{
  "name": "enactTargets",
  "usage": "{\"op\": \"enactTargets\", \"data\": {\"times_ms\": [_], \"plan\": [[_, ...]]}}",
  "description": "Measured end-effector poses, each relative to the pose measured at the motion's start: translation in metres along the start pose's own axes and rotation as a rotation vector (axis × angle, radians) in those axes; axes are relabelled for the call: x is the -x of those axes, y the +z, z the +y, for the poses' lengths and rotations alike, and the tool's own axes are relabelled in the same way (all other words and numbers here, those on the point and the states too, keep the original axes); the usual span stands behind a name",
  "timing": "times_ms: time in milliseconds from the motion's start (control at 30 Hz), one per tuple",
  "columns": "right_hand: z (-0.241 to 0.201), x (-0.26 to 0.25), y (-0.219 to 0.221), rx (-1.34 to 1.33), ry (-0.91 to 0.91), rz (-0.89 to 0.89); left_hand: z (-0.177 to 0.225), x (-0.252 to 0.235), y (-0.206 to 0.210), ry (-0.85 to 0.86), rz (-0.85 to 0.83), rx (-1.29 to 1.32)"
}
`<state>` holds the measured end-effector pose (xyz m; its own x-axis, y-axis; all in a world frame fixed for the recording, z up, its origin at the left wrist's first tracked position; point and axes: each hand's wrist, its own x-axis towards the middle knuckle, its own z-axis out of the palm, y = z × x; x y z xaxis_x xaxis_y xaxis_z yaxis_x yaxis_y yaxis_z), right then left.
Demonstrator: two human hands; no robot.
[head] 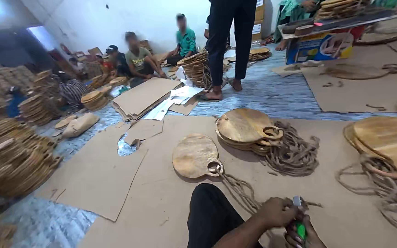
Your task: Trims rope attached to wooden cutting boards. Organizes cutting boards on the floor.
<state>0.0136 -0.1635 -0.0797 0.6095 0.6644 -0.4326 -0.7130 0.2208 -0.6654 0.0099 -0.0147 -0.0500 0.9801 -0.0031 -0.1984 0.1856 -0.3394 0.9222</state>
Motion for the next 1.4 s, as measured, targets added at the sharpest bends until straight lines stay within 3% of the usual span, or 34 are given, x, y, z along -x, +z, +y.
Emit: {"op": "enactTargets", "data": {"times_ms": [167,333,433,500,567,667,733,900,1000,1133,1267,1400], "plan": [[0.0,0.017,0.039,-0.022,0.063,0.228,0.015,0.004,-0.004,-0.268,0.06,-0.169],[0.011,0.021,0.05,-0.044,0.01,0.316,-0.002,-0.009,0.003,-0.122,0.129,-0.253],[0.02,0.034,0.063,0.067,-0.12,0.422,-0.003,-0.01,0.002,-0.214,0.2,-0.287],[0.015,0.059,0.069,0.182,-0.347,0.528,-0.005,-0.011,-0.039,-0.465,0.364,-0.192],[-0.01,0.084,0.048,0.15,-0.407,0.559,-0.019,-0.021,-0.071,-0.482,0.499,-0.165],[-0.026,0.074,0.008,0.14,-0.267,0.539,-0.005,-0.032,-0.048,-0.333,0.376,-0.138],[-0.03,0.054,-0.007,0.309,-0.253,0.443,-0.004,-0.028,-0.016,-0.265,0.298,-0.003],[-0.018,0.003,0.01,0.56,-0.237,0.255,-0.004,-0.006,-0.012,-0.288,0.152,0.202],[-0.015,-0.009,0.017,0.547,-0.3,0.381,-0.003,-0.001,-0.016,-0.26,0.116,0.225],[-0.028,0.014,0.004,0.417,-0.353,0.526,-0.003,-0.005,-0.017,-0.271,0.151,0.059],[-0.068,0.069,-0.038,0.373,-0.473,0.893,0.005,-0.006,-0.034,-0.261,0.393,-0.074],[-0.119,0.157,-0.099,0.348,-0.689,1.214,0.023,-0.002,-0.103,-0.415,0.501,-0.201]]}}
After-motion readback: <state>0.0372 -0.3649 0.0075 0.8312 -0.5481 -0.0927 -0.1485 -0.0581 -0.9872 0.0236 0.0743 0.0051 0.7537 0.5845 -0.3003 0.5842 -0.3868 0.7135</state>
